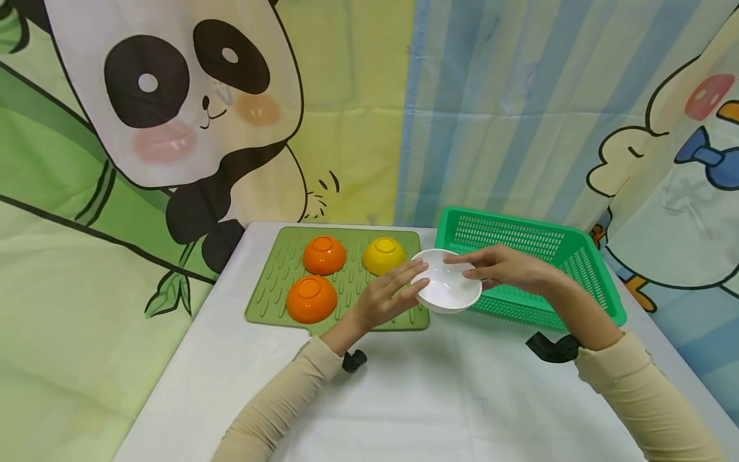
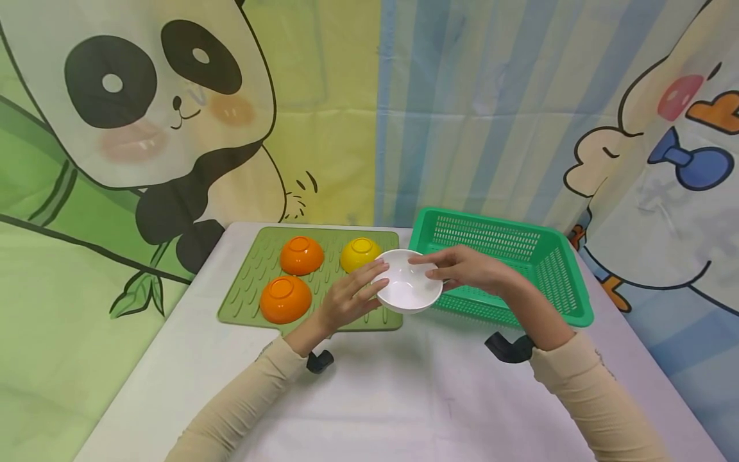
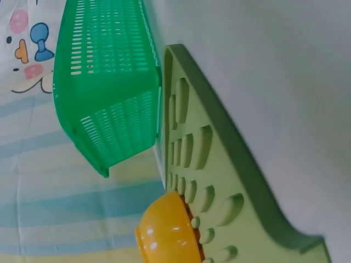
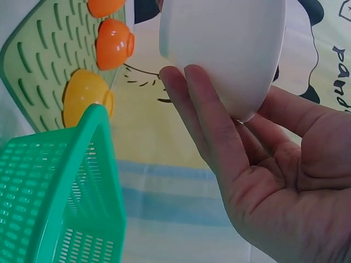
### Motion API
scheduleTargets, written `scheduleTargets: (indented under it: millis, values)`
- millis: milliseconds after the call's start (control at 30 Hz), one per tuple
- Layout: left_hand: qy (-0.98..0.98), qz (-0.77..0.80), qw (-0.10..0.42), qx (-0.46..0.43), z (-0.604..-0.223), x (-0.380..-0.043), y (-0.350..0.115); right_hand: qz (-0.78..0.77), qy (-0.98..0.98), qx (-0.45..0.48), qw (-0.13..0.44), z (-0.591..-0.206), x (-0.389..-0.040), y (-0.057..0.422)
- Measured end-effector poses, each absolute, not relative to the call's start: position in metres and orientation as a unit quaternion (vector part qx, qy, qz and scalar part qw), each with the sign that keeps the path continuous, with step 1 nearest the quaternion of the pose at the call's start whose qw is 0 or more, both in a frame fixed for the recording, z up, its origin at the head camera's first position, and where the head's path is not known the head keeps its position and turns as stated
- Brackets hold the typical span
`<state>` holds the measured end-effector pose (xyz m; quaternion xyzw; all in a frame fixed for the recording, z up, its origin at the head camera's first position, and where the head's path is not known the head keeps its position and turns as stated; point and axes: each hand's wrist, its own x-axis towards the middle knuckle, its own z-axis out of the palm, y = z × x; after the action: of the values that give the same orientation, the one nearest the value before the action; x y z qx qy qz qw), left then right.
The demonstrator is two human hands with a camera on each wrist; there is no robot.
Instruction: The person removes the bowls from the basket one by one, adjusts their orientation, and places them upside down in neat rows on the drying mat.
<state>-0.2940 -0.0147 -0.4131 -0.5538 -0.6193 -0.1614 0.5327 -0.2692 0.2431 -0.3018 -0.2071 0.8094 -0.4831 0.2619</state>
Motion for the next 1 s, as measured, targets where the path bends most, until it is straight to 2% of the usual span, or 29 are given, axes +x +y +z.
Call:
scheduleTargets:
  millis: [300, 567, 767, 1000]
  values:
    - [-0.636, -0.183, 0.519, -0.542, -0.401, -0.287, -0.024, -0.482, 0.807, -0.228, 0.255, -0.298, -0.264, 0.244]
    - [-0.686, -0.283, 0.437, -0.509, -0.385, -0.279, -0.033, -0.526, 0.804, -0.214, 0.178, -0.3, -0.253, 0.238]
    - [-0.733, -0.396, 0.338, -0.438, -0.375, -0.278, -0.036, -0.522, 0.813, -0.245, 0.074, -0.308, -0.251, 0.232]
    - [-0.753, -0.568, 0.147, -0.3, -0.364, -0.276, -0.041, -0.396, 0.853, -0.326, -0.098, -0.326, -0.252, 0.221]
